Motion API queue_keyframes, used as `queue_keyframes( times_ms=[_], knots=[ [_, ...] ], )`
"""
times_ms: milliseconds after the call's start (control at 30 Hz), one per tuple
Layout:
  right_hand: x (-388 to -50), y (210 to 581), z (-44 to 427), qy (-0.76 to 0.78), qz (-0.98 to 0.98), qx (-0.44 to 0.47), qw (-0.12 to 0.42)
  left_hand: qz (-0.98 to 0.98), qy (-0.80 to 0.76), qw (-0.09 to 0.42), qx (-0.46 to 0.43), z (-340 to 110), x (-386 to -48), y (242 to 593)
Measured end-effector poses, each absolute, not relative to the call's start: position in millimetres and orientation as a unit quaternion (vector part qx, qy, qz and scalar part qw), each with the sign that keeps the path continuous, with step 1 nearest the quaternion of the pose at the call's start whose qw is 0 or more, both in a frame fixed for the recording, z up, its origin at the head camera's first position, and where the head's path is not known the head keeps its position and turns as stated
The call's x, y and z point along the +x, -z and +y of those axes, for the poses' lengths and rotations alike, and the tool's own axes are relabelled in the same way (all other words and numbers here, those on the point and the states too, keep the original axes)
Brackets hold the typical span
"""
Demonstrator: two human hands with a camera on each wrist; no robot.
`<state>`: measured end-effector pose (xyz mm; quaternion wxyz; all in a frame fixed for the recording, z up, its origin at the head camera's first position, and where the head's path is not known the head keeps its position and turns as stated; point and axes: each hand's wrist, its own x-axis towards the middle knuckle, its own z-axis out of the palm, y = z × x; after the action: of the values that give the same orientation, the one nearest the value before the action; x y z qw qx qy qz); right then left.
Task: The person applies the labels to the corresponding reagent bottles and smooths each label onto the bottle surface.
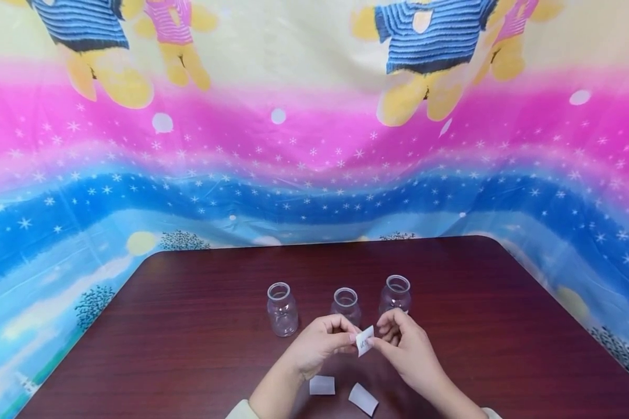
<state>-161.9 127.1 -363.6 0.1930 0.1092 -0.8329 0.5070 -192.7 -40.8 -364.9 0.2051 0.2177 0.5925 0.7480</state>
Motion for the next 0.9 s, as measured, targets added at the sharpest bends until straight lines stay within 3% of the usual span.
queue_keyframes(
  times_ms=[333, 900],
  knots=[
    [-160.1, 365.2, 130.3, -0.546, -0.816, 0.170, 0.083, 0.614, -0.726, 0.197, 0.237, -38.1, -191.1, 366.6],
    [-157.5, 367.3, 132.4, -0.530, -0.817, 0.210, 0.090, 0.632, -0.711, 0.187, 0.247, -32.8, -191.4, 368.2]
  ],
)
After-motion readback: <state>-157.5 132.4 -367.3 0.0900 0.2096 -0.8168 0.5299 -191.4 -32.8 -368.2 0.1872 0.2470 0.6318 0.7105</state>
